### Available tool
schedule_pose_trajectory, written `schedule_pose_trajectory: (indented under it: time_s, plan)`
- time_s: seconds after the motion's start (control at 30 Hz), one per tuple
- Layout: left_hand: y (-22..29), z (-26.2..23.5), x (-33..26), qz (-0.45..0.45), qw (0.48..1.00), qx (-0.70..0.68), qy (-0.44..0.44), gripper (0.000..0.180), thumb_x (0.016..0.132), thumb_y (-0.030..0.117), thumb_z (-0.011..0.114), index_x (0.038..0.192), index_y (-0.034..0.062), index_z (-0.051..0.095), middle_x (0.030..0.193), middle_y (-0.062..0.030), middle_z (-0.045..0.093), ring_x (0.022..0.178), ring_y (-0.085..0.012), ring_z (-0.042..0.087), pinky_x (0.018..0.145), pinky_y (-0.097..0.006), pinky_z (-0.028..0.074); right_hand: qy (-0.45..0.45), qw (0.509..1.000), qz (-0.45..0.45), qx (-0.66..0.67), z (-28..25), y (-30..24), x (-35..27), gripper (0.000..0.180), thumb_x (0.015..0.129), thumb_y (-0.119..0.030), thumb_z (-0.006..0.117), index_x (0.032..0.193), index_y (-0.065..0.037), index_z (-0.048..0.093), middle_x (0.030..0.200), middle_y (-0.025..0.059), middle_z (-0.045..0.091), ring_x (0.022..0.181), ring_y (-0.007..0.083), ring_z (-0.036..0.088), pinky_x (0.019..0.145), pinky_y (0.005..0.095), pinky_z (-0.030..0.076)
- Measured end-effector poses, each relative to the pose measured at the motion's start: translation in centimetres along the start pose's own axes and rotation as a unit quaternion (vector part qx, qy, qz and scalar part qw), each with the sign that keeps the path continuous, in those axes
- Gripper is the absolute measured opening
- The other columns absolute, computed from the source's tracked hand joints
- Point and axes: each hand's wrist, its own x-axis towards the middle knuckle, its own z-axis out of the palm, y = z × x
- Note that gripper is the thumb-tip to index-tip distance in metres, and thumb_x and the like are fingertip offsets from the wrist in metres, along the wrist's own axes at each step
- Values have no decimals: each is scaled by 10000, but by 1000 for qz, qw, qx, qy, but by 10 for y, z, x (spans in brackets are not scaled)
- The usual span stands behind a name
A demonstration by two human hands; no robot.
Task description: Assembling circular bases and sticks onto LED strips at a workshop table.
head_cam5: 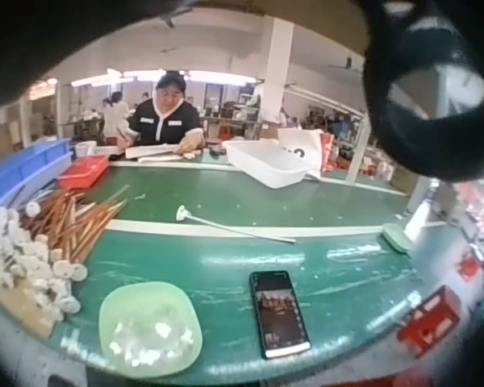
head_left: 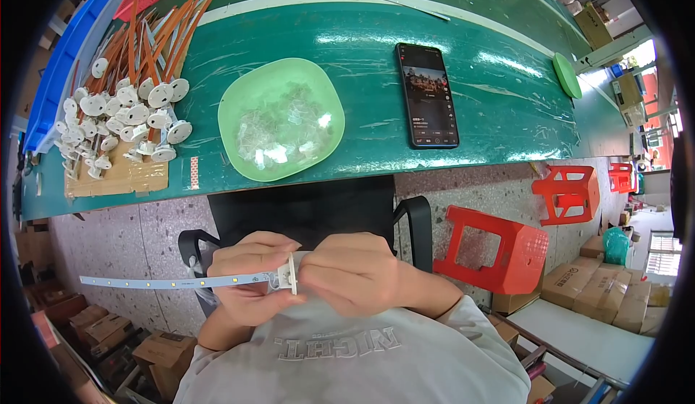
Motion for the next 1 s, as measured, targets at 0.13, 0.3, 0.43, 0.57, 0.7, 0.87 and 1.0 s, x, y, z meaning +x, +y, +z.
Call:
schedule_pose_trajectory:
  time_s: [0.13, 0.3, 0.43, 0.57, 0.7, 0.87, 1.0]
  plan:
    - [0, 4, -2, 14, 999, 30, 15, 536, 643, 138, 903, 1080, -66, 670, 877, -215, 715, 828, -316, 706, 821, -417, 551, 38, 998, -22, -43, 8, -3, -3, 253, 595, 63, 712, 833, 66, 625, 795, 158, 641, 567, 273, 607, 518, 324, 522]
    - [4, 2, 1, 4, 999, 40, 3, 517, 666, 122, 887, 1090, -75, 666, 905, -213, 711, 861, -298, 701, 829, -401, 548, 38, 996, -33, -67, 9, 0, -1, 297, 582, 53, 717, 863, 90, 629, 833, 155, 611, 600, 255, 589, 507, 320, 495]
    - [18, -10, 13, -170, 983, 32, 64, 678, 694, 27, 841, 1280, -97, 523, 1070, -172, 677, 1012, -231, 657, 910, -374, 513, 13, 998, -9, -55, 0, 14, 17, 244, 645, 32, 754, 863, 54, 646, 823, 136, 633, 593, 255, 600, 515, 321, 493]
    - [37, -50, 54, -166, 958, 223, 66, 736, 718, 12, 812, 1352, -72, 448, 1042, -128, 678, 993, -202, 661, 897, -341, 522, 97, 984, -6, -147, -31, 37, 31, 146, 704, -2, 766, 803, -31, 662, 751, 86, 670, 597, 234, 625, 525, 303, 490]
    - [58, -115, 114, -134, 853, 504, -30, 492, 740, 90, 806, 1162, -59, 601, 833, -93, 682, 766, -154, 667, 713, -285, 533, 114, 971, 10, -210, -50, 75, 24, 238, 716, 20, 757, 644, -48, 540, 601, 66, 549, 483, 204, 506, 440, 305, 357]
    - [66, -179, 178, -150, 748, 646, -29, 347, 732, 145, 808, 974, -53, 661, 671, -103, 640, 636, -151, 627, 590, -282, 491, 141, 955, 6, -261, -45, 90, 20, 286, 711, 10, 772, 610, -61, 514, 583, 52, 529, 473, 201, 497, 430, 305, 348]
    - [64, -215, 206, -166, 677, 707, -118, 319, 739, 192, 783, 923, -26, 641, 597, -75, 570, 529, -147, 548, 503, -306, 411, 123, 947, 24, -298, -44, 92, 19, 305, 700, 5, 779, 595, -70, 502, 572, 52, 519, 473, 214, 496, 420, 318, 343]
